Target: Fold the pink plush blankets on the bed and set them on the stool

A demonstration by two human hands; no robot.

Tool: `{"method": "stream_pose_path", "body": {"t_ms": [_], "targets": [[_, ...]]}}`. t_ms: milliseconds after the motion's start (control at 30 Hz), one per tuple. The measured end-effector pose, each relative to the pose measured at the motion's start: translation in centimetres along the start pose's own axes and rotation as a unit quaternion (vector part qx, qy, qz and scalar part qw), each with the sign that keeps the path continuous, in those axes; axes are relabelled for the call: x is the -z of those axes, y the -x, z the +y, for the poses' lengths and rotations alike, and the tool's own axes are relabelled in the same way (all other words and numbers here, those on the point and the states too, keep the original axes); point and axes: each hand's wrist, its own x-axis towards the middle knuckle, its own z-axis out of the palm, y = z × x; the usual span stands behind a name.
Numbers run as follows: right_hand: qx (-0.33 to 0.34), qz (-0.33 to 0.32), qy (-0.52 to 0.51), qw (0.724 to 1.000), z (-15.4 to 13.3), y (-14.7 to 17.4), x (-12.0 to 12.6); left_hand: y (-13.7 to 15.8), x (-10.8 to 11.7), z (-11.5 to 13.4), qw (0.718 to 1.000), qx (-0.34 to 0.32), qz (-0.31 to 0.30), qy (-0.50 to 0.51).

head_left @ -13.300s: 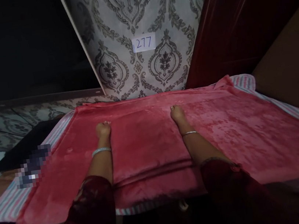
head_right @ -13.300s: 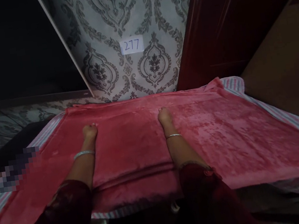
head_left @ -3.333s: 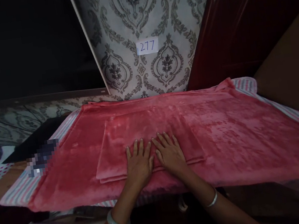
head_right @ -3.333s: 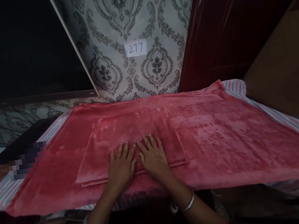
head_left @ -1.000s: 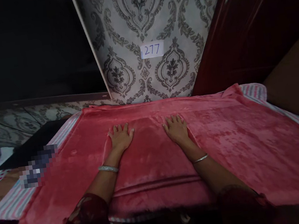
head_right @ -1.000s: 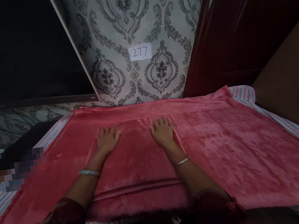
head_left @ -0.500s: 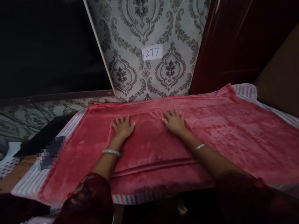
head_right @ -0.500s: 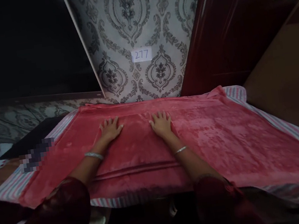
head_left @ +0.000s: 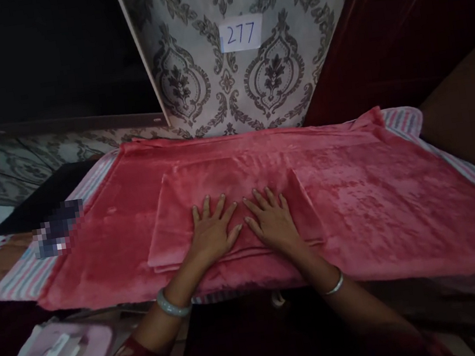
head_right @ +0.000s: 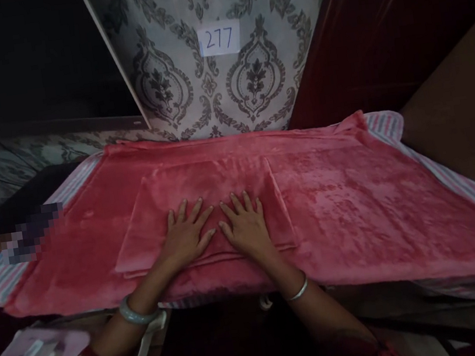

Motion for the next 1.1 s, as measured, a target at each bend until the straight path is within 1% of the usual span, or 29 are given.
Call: {"method": "stream_pose_path", "body": {"t_ms": [200,300,400,467,533,600,667,800,933,1033,1100], "targets": [[0.001,0.015,-0.015,1.000,-0.3,0.1,-0.1,-0.1,-0.1,0.1,1.000,0.001,0.000,-0.003],[0.005,0.001,-0.021,1.000,-0.1,-0.2,0.4,-0.2,0.4,0.2,1.000,0.001,-0.005,-0.002],[0.007,-0.022,-0.024,0.999,1.3,0.1,1.6,0.4,1.7,-0.6,1.000,0.003,-0.016,0.007],[-0.009,-0.005,-0.015,1.000,2.8,1.0,2.2,1.4,2.5,-1.7,1.000,0.020,-0.003,-0.002],[-0.024,0.025,0.000,0.999,4.4,2.2,2.3,2.8,2.9,-3.2,0.998,0.056,0.022,-0.028],[-0.021,0.052,0.010,0.998,5.6,3.4,1.6,4.0,2.6,-4.6,0.993,0.094,0.040,-0.052],[-0.016,0.078,0.007,0.997,6.1,4.2,0.5,4.7,1.8,-5.6,0.991,0.113,0.043,-0.060],[-0.013,0.117,-0.028,0.993,6.2,4.8,-1.0,5.0,0.2,-6.3,0.992,0.108,0.038,-0.060],[-0.011,0.137,-0.053,0.989,6.2,4.7,-1.4,4.9,0.0,-6.3,0.992,0.103,0.041,-0.053],[0.001,0.147,-0.077,0.986,6.6,4.7,-1.6,5.0,0.0,-6.4,0.992,0.099,0.060,-0.049],[0.020,0.154,-0.097,0.983,7.2,5.0,-1.8,5.2,-0.2,-6.6,0.991,0.094,0.086,-0.050]]}}
